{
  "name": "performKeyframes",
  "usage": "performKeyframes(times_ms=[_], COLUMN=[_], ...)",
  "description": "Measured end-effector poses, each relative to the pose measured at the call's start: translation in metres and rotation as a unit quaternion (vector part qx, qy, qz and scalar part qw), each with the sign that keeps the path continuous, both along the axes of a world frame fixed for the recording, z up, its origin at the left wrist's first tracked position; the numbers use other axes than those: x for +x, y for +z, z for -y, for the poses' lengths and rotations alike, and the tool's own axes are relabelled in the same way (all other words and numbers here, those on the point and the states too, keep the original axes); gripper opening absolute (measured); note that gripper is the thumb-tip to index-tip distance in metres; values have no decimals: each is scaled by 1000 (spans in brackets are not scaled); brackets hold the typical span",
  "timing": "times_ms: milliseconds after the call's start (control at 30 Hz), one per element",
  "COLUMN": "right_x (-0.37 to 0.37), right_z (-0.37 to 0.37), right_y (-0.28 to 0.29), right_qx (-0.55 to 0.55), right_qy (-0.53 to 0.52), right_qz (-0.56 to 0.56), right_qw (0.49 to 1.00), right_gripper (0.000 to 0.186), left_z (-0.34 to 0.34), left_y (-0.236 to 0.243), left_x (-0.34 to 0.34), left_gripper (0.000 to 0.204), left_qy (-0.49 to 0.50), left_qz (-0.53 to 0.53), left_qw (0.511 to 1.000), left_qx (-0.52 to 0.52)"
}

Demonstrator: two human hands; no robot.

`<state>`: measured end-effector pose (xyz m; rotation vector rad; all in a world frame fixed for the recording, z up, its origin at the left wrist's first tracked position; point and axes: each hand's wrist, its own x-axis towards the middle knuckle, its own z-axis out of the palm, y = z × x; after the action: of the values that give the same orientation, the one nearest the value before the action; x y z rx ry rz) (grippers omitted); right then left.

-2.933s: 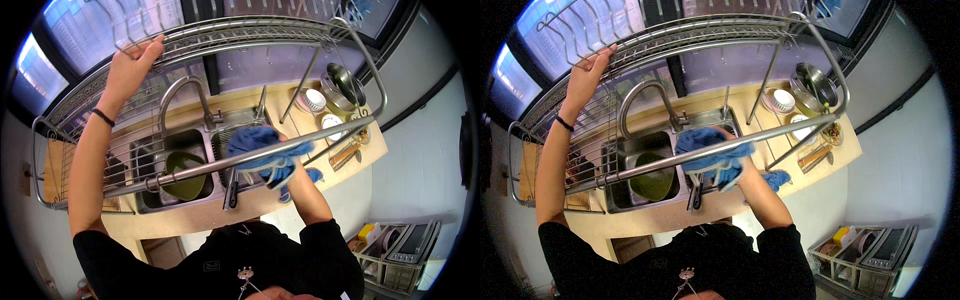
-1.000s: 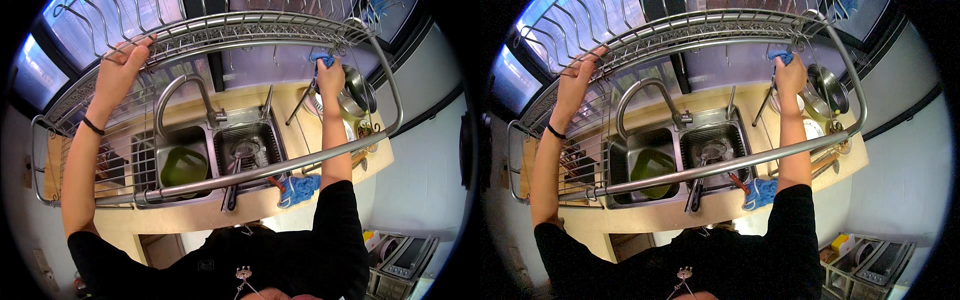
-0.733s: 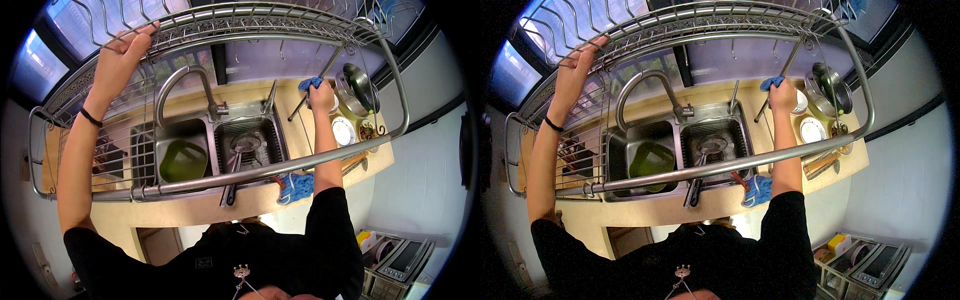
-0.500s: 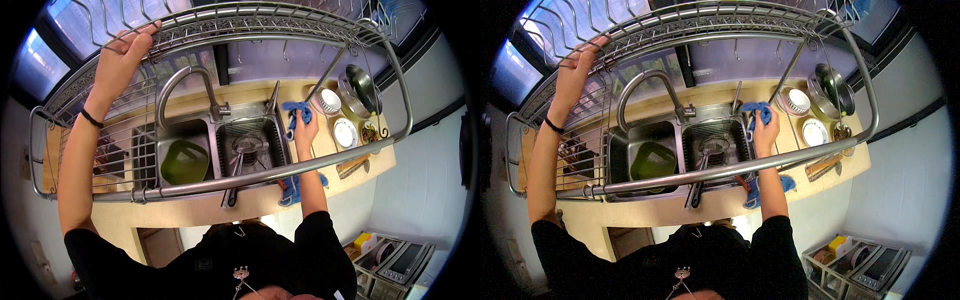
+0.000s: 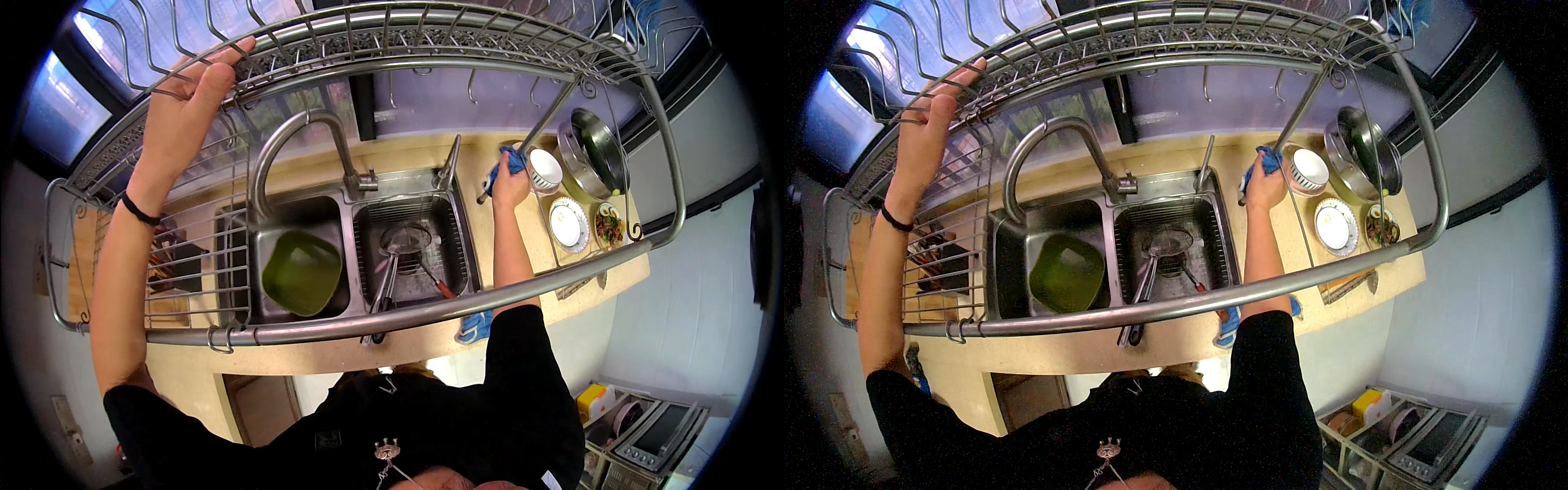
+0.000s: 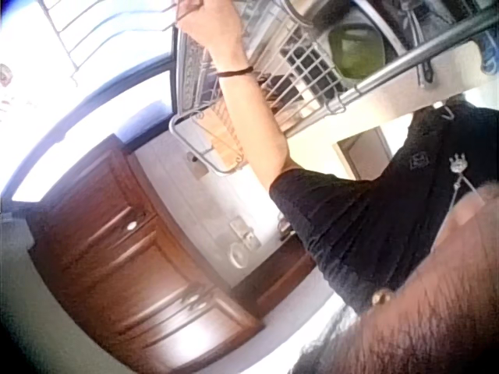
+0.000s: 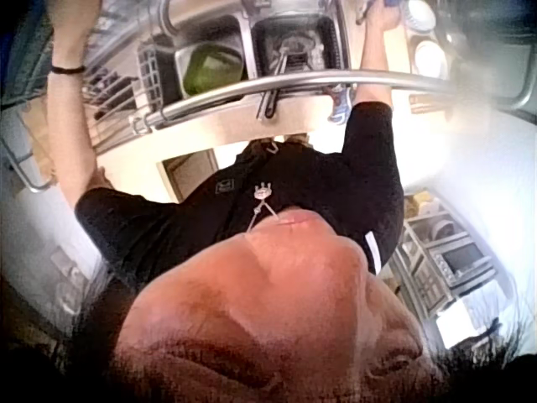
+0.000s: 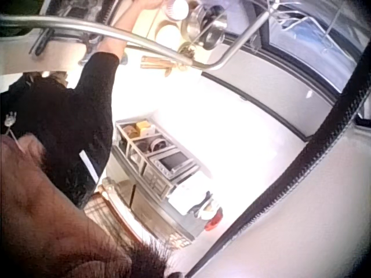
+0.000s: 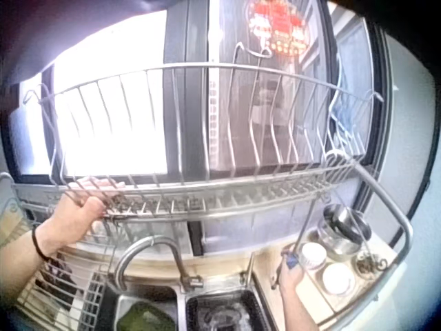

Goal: The person wipes a metal dish rack using a blue cloth, cleaning the rails and frame of the rack over a kitchen sink.

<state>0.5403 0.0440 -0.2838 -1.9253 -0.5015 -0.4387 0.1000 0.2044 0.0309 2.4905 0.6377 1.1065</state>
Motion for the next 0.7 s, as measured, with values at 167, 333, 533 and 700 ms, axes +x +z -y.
performKeyframes(times_ms=[167, 333, 533, 700], right_x=[-2, -17, -46, -44], right_z=[11, 17, 70, 64], right_y=[-19, 7, 28, 116], right_qx=[-146, -356, -321, -295], right_qy=[12, 31, 105, 20], right_qz=[-90, -176, 52, 182], right_qw=[985, 917, 940, 938], right_gripper=[41, 34, 18, 38], left_z=[10, 2, 12, 3], left_y=[10, 3, 13, 1], left_x=[-1, 4, 9, 9], left_gripper=[47, 44, 45, 51], left_qy=[39, 8, 36, 27], left_qz=[-47, 12, -27, -4], left_qw=[998, 1000, 999, 999], left_qx=[-5, 14, 28, 24])
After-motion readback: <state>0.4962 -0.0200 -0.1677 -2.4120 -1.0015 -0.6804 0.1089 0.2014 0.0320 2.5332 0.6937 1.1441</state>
